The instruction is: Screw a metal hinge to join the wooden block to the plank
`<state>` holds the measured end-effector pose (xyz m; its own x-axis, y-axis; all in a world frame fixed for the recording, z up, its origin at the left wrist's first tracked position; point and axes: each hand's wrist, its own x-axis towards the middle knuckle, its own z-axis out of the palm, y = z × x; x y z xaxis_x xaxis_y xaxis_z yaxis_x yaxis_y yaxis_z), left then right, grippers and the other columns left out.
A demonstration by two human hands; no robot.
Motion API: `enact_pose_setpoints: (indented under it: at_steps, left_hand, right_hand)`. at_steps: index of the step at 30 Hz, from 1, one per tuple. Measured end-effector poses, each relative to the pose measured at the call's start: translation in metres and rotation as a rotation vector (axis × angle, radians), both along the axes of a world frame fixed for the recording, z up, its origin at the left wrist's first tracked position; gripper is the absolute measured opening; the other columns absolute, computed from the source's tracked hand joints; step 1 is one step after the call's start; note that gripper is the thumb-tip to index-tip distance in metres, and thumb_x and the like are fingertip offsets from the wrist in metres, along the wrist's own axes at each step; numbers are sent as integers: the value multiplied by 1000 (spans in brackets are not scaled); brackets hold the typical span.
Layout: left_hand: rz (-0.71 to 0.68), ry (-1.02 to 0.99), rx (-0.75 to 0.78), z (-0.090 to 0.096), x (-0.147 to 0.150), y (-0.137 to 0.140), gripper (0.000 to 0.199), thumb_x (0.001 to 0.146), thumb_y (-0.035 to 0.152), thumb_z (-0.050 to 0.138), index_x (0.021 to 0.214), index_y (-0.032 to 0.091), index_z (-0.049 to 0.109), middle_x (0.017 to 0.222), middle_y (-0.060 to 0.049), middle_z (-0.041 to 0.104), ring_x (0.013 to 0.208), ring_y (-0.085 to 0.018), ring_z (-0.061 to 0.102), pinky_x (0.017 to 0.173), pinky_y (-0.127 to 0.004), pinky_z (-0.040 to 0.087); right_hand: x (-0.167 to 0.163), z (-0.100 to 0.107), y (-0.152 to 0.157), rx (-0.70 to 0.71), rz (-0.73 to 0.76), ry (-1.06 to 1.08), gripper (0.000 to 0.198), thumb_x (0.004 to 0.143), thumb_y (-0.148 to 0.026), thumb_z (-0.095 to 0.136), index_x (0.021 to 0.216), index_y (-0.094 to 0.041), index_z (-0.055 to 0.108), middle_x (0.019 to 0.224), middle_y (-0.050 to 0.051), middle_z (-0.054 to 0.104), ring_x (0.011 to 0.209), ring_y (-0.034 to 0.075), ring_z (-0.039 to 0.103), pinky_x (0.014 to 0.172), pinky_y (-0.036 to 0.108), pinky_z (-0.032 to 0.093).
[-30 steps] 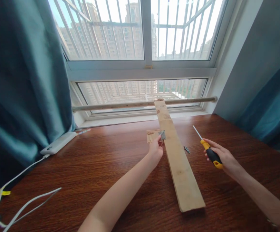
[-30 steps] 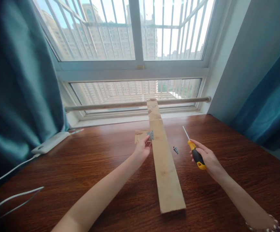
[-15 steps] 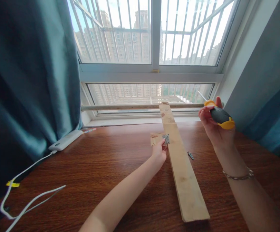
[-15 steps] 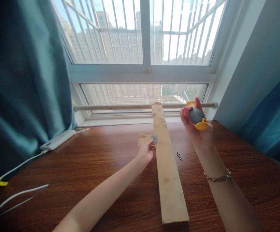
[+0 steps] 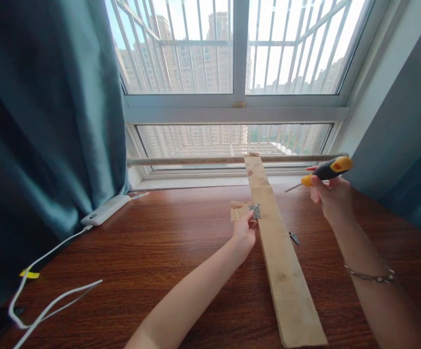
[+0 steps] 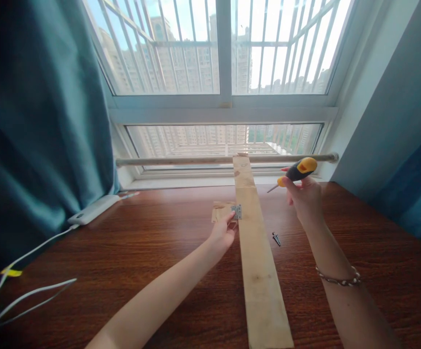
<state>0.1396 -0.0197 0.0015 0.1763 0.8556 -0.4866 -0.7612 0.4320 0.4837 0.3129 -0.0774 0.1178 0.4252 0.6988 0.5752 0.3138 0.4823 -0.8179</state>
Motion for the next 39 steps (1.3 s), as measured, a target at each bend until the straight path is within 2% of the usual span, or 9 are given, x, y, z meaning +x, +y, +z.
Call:
enact_pose_setpoints:
  at_steps: [2, 5, 10, 16, 23, 31, 35, 39]
  left_hand:
    - [3, 6, 4, 0, 0, 0, 13, 74, 1, 59, 72, 14, 59, 68, -5, 68, 57, -12, 62, 61, -24, 50]
    - [4, 5, 1, 2, 0, 0, 13, 74, 0, 58, 71, 13, 59, 67, -5, 68, 55, -12, 61, 59, -24, 50]
    - [11, -3, -24, 7, 0, -2, 12, 75, 0, 57, 70, 11, 59, 63, -5, 66, 49, -11, 58, 55, -23, 50]
    - [13, 4, -23, 5, 1, -1, 12, 74, -1, 58, 73, 11, 59, 65, -6, 67, 50, -12, 59, 55, -24, 51]
    - [-7, 6, -18, 2, 0, 0, 10, 74, 2, 60, 73, 12, 60, 69, -7, 67, 56, -14, 62, 63, -27, 52]
    - [-24, 17, 4, 2, -1, -1, 9, 74, 3, 60, 73, 12, 61, 71, -8, 68, 59, -14, 62, 66, -28, 52]
    - [-24, 17, 3, 3, -1, -2, 10, 74, 3, 60, 74, 13, 61, 69, -7, 68, 57, -14, 62, 65, -28, 53]
    - [-22, 4, 12, 3, 0, -2, 11, 74, 2, 59, 75, 12, 61, 69, -6, 68, 56, -13, 61, 64, -26, 53]
  right_hand:
    - [0, -2, 0, -1, -138, -47, 29, 71, -46, 68, 80, -18, 68, 40, -6, 47, 34, 8, 41, 33, 21, 32]
    - [-4, -4, 0, -26, -254, 28, 31, 64, -47, 74, 63, -16, 66, 49, -1, 60, 41, 12, 54, 36, 23, 43]
    - [-19, -8, 4, -56, -197, 122, 34, 52, -41, 82, 62, -13, 66, 58, 4, 68, 53, 22, 67, 47, 30, 57]
    - [-24, -12, 8, -76, -201, 105, 34, 54, -43, 81, 63, -13, 67, 59, 5, 69, 54, 23, 68, 47, 30, 58]
    - [-23, -17, 12, -57, -193, 102, 33, 55, -42, 80, 63, -13, 67, 60, 5, 69, 56, 23, 68, 50, 31, 58]
    - [-24, -14, 6, -110, -253, -48, 33, 57, -45, 77, 59, -14, 65, 52, 4, 65, 47, 20, 64, 41, 26, 50]
    - [-29, -9, 1, -124, -180, -62, 31, 60, -44, 76, 66, -14, 66, 53, 2, 64, 40, 12, 55, 36, 22, 43]
    - [-33, -3, -1, -149, 92, 153, 39, 61, -37, 77, 91, -16, 64, 73, 3, 70, 42, 9, 55, 39, 22, 48]
